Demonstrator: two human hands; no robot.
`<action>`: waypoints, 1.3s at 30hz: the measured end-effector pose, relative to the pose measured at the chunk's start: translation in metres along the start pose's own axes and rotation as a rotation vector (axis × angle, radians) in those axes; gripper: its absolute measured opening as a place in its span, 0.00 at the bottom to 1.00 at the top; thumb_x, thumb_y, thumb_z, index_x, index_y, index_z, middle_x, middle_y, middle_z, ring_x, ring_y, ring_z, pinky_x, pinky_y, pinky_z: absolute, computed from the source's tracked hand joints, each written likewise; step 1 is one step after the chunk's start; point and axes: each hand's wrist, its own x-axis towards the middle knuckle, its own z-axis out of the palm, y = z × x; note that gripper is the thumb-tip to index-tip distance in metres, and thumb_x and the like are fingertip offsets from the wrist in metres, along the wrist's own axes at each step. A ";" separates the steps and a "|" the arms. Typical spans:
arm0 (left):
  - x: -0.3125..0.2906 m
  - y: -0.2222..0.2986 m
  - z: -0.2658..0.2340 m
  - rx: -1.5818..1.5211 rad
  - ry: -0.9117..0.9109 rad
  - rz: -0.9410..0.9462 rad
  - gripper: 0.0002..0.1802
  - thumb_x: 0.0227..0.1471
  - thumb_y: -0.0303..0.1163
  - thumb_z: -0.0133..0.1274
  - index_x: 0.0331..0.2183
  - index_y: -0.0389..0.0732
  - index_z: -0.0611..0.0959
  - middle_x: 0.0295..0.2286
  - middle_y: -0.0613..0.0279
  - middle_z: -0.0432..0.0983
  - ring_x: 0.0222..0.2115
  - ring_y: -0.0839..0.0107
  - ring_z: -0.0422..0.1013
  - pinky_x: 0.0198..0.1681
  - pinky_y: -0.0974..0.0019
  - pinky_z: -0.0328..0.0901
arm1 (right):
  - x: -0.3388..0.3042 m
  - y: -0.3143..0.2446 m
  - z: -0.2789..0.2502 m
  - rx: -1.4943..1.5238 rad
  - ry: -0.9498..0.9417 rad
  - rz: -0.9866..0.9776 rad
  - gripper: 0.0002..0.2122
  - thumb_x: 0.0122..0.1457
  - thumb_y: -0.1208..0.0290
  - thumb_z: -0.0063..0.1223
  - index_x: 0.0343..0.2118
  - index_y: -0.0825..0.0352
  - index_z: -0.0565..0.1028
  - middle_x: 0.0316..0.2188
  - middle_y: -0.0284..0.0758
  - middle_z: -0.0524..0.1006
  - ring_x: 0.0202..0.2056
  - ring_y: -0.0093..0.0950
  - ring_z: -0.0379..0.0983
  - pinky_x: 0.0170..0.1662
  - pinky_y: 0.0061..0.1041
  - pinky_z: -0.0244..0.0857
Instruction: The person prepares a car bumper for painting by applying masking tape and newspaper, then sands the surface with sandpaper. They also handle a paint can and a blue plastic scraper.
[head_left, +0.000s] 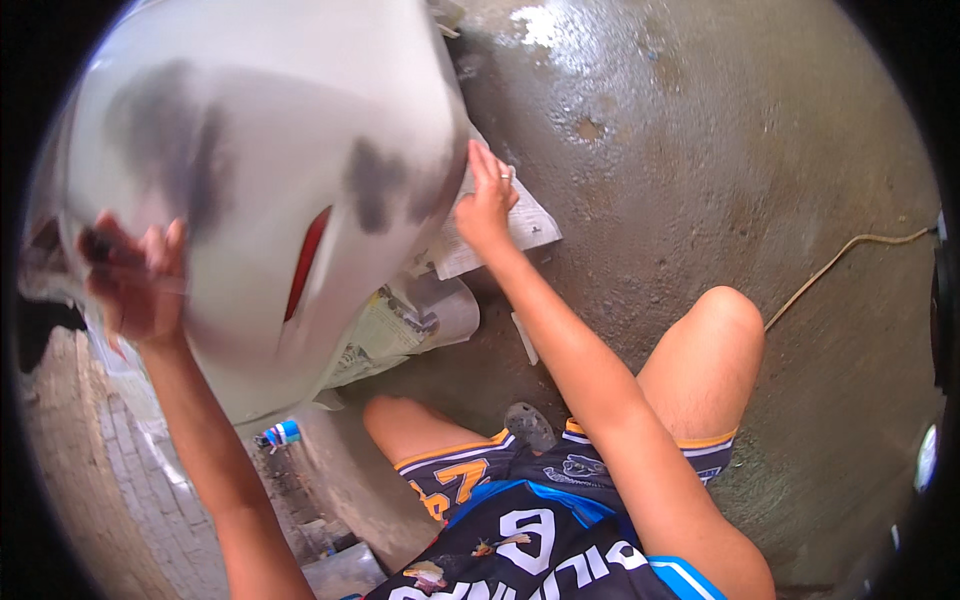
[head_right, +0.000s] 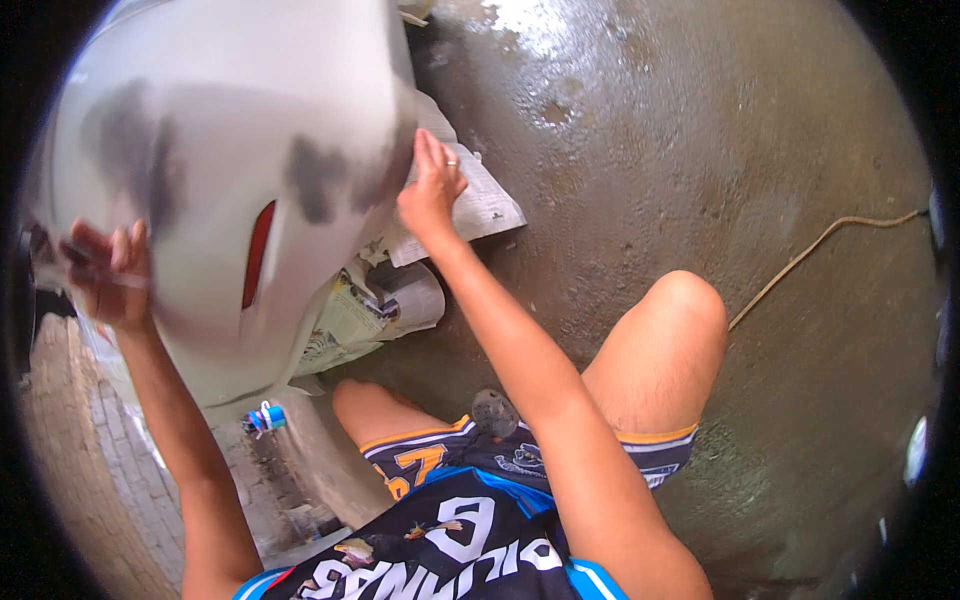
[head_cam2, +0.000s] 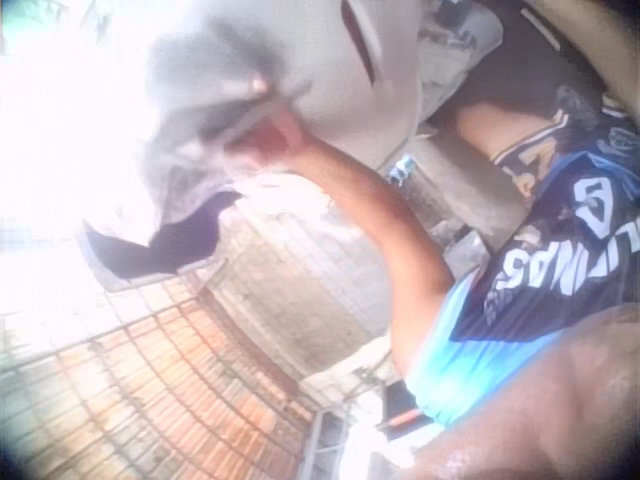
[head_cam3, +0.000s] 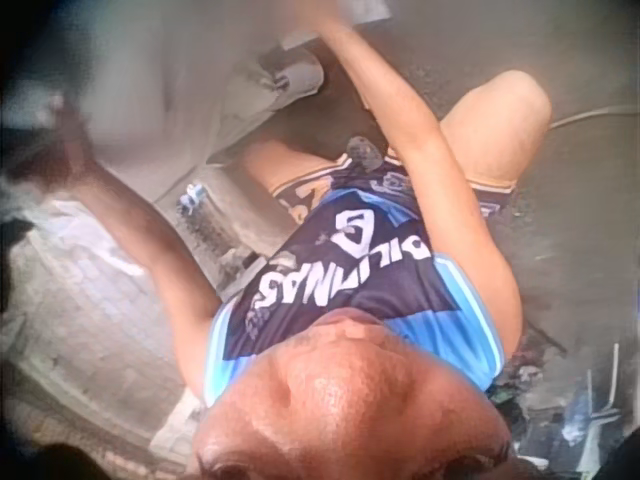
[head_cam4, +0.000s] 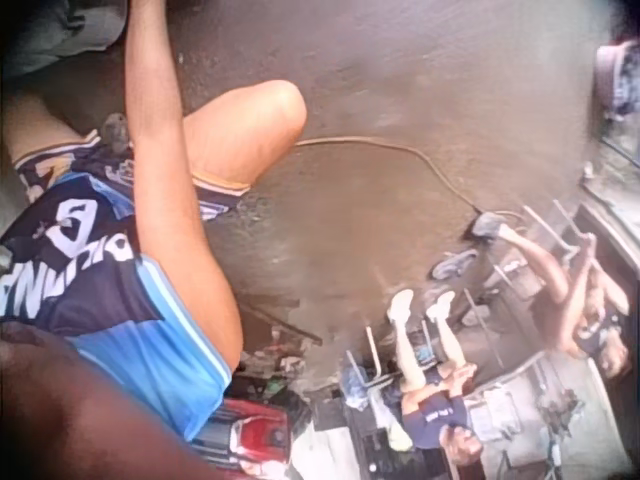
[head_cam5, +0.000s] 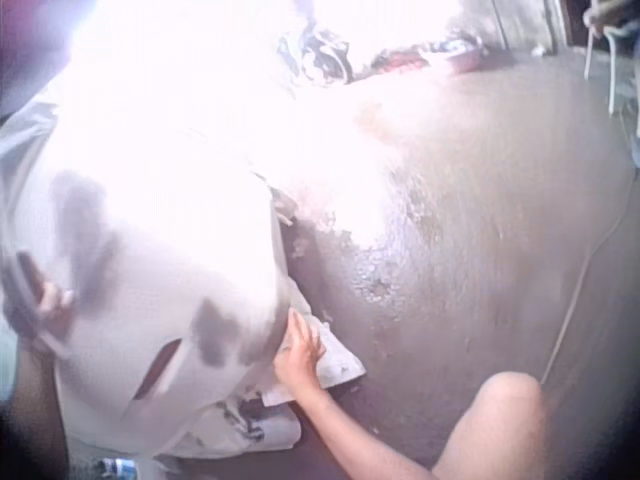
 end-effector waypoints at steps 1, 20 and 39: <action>-0.009 0.001 0.000 -0.018 0.136 0.043 0.23 0.59 0.43 0.56 0.56 0.61 0.78 0.58 0.79 0.71 0.32 0.74 0.60 0.44 0.63 0.48 | 0.005 0.002 0.000 -0.023 -0.020 -0.023 0.36 0.44 0.85 0.40 0.63 0.64 0.65 0.63 0.35 0.65 0.64 0.40 0.56 0.64 0.48 0.46; -0.331 -0.045 0.070 -0.030 0.493 0.072 0.16 0.61 0.42 0.54 0.50 0.54 0.81 0.47 0.52 0.79 0.31 0.53 0.75 0.37 0.50 0.64 | -0.095 -0.099 0.009 -0.349 -0.025 -0.490 0.35 0.66 0.54 0.43 0.70 0.67 0.50 0.71 0.49 0.43 0.71 0.49 0.36 0.66 0.58 0.29; -0.229 -0.068 0.121 0.091 0.032 -0.457 0.13 0.56 0.28 0.59 0.42 0.30 0.84 0.32 0.55 0.82 0.32 0.67 0.74 0.40 0.63 0.67 | -0.158 -0.218 -0.173 0.291 -1.260 0.445 0.11 0.67 0.67 0.54 0.43 0.71 0.80 0.39 0.28 0.79 0.44 0.17 0.71 0.50 0.20 0.64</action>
